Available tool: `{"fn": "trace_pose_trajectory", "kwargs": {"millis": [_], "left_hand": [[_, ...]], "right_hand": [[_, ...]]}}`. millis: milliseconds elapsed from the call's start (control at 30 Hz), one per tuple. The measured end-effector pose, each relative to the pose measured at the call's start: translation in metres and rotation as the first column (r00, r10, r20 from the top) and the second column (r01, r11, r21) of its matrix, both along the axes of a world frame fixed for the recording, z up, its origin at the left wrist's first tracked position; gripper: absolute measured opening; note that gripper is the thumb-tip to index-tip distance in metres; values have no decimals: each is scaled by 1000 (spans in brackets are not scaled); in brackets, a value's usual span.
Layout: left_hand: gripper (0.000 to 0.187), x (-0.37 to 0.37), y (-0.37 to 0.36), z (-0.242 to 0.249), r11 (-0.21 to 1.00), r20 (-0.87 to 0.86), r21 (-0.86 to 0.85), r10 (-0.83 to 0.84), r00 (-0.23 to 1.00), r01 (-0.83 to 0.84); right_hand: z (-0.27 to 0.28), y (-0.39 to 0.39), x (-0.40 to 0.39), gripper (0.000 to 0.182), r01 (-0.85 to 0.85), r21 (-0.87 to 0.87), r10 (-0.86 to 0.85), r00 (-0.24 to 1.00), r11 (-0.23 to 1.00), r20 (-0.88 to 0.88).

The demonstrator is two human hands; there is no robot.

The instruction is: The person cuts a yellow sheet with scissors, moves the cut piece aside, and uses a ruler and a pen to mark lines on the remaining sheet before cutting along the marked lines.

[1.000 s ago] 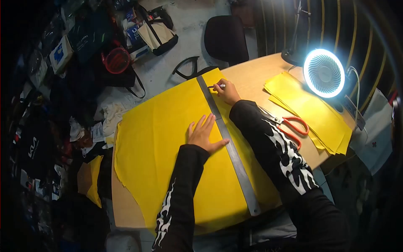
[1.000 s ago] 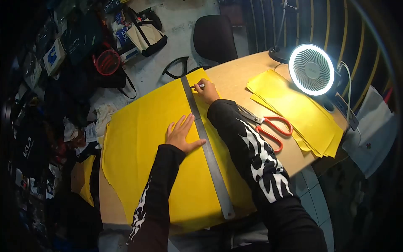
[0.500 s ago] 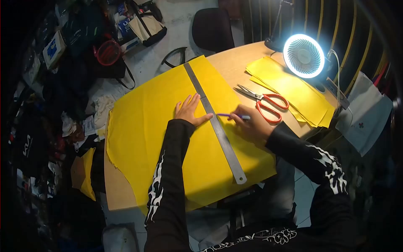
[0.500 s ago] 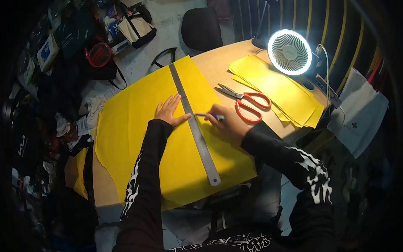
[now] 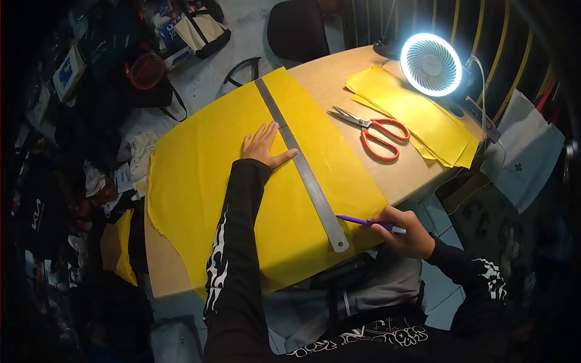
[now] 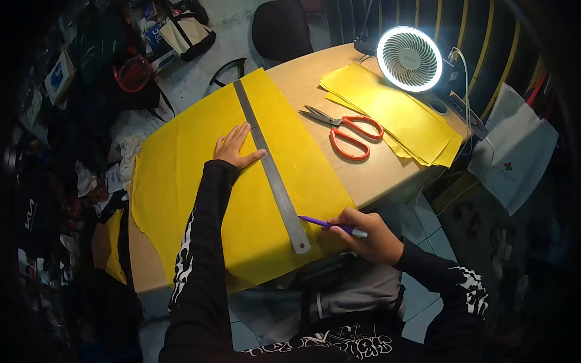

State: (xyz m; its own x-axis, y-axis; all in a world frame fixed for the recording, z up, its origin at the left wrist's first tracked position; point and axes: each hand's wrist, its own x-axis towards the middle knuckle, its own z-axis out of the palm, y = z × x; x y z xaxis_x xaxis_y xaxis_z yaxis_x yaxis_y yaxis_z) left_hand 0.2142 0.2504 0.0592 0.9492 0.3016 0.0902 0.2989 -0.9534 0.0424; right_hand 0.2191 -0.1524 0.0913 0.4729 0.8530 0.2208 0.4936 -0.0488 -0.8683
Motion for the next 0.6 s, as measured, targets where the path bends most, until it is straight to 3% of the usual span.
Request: {"fn": "trace_pose_trajectory", "kwargs": {"millis": [600], "left_hand": [[103,1,3,-3,1000,36,-27,-4,999,5]], "right_hand": [[7,-16,-8,15,-36,7,36,999,999,-16]]}}
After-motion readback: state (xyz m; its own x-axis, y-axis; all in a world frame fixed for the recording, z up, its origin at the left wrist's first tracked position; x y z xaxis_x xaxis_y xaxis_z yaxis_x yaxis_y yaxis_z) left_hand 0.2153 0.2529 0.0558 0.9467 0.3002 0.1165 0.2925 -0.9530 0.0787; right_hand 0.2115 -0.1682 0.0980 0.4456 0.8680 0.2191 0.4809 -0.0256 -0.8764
